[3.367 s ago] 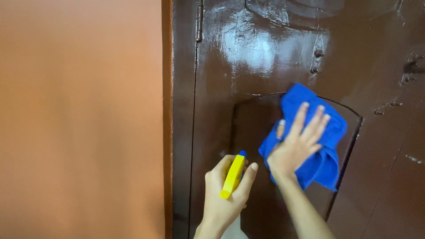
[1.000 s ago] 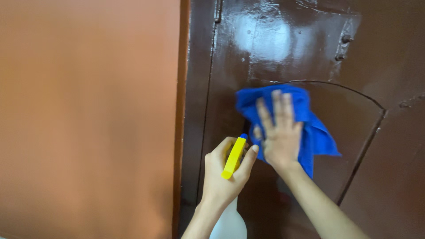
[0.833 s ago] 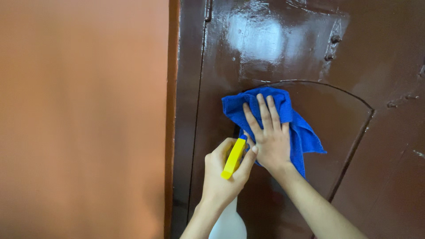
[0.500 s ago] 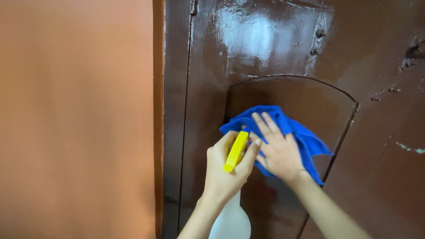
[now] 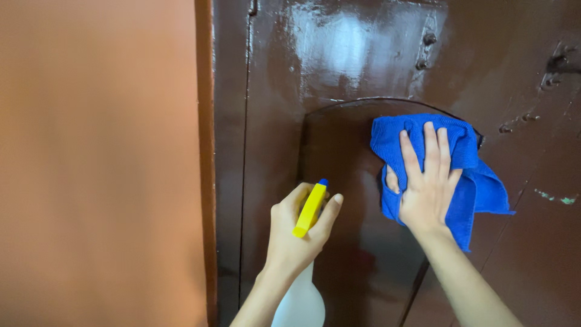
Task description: The person sprays a cleaning solution onto a brown wooden door and wipes the surface with a blue cloth. They systematically clean the door from top to bottom, covering the entire visible area.
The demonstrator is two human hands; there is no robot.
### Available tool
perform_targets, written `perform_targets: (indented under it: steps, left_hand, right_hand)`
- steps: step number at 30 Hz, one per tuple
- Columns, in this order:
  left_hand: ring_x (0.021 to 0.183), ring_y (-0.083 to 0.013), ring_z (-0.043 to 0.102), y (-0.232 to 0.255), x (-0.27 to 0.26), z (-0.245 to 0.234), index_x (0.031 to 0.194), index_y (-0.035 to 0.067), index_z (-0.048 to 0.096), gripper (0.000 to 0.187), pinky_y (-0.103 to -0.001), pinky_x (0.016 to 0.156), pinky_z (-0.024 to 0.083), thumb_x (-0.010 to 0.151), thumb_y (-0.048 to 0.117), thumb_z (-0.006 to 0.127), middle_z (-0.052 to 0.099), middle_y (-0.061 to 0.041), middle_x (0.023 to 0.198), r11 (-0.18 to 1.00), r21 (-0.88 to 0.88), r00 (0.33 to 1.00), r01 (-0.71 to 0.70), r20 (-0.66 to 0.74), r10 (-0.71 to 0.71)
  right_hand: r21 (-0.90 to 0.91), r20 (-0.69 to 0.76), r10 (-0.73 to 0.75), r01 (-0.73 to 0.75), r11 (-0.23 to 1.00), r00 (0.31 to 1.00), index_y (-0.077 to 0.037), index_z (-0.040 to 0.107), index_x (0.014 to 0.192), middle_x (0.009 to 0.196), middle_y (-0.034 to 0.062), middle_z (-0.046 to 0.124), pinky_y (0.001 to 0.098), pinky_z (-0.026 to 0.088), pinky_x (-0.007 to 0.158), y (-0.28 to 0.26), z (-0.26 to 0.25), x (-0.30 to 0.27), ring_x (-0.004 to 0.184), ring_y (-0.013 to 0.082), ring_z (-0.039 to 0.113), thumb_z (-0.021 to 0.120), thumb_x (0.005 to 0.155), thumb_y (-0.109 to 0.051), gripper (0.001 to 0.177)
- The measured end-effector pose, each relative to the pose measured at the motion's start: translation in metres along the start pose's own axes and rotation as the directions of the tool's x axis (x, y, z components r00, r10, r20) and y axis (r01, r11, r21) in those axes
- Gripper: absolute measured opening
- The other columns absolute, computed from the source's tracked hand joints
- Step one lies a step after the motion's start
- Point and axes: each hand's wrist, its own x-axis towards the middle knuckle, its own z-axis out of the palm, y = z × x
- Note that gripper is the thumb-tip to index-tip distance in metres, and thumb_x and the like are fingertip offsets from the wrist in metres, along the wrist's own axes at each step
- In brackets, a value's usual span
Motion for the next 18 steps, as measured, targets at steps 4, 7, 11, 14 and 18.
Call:
perform_targets:
  steps: [4,7,11,14,18]
  left_hand:
    - [0.049,-0.0091,0.061,-0.007,-0.002,0.004,0.09,0.002,0.069,0.031,-0.025,0.048,0.05,0.086,0.031,0.077,0.064,-0.005,0.059,0.999,-0.021,0.999,0.034,0.013,-0.033]
    - [0.043,-0.0102,0.06,-0.009,-0.003,0.005,0.093,0.002,0.069,0.031,-0.027,0.041,0.049,0.085,0.032,0.075,0.063,-0.005,0.055,0.988,-0.071,0.989,0.14,0.05,-0.137]
    - [0.042,-0.0094,0.06,-0.011,-0.005,0.002,0.094,0.003,0.069,0.031,-0.026,0.04,0.051,0.086,0.032,0.074,0.062,-0.004,0.054,0.985,-0.062,0.986,0.159,0.053,-0.156]
    - [0.043,-0.0088,0.062,-0.015,-0.005,-0.001,0.094,0.004,0.069,0.031,-0.026,0.04,0.052,0.086,0.033,0.074,0.063,-0.003,0.056,0.987,-0.018,0.986,0.158,0.052,-0.157]
    - [0.042,-0.0112,0.059,-0.024,-0.008,0.0,0.092,0.001,0.068,0.033,-0.026,0.041,0.048,0.087,0.033,0.075,0.062,-0.006,0.055,0.991,-0.026,0.99,0.135,0.047,-0.134]
  right_hand:
    - [0.036,-0.017,0.089,-0.088,0.995,0.996,-0.014,0.05,0.158,0.17,0.0207,0.033,0.0638,0.034,0.11,-0.006,0.001,-0.014,0.157,0.0419,0.029,0.067,0.099,-0.03,0.063]
    - [0.073,-0.045,0.143,-0.139,0.988,0.989,-0.011,0.049,0.159,0.169,0.0229,0.032,0.0617,0.036,0.108,-0.012,0.003,-0.037,0.157,0.0449,0.03,0.067,0.1,-0.026,0.063]
    - [0.04,-0.065,0.178,-0.176,0.984,0.982,-0.011,0.048,0.158,0.168,0.0243,0.033,0.0592,0.037,0.112,-0.021,0.011,-0.078,0.155,0.0469,0.034,0.068,0.099,-0.025,0.064]
    - [0.029,-0.057,0.199,-0.198,0.98,0.978,-0.01,0.047,0.156,0.166,0.026,0.035,0.0591,0.037,0.112,-0.028,0.016,-0.114,0.153,0.0489,0.035,0.068,0.098,-0.026,0.064]
    - [0.058,0.001,0.239,-0.239,0.969,0.971,-0.01,0.048,0.154,0.165,0.028,0.035,0.058,0.037,0.107,-0.032,0.026,-0.16,0.152,0.0512,0.035,0.065,0.096,-0.026,0.063]
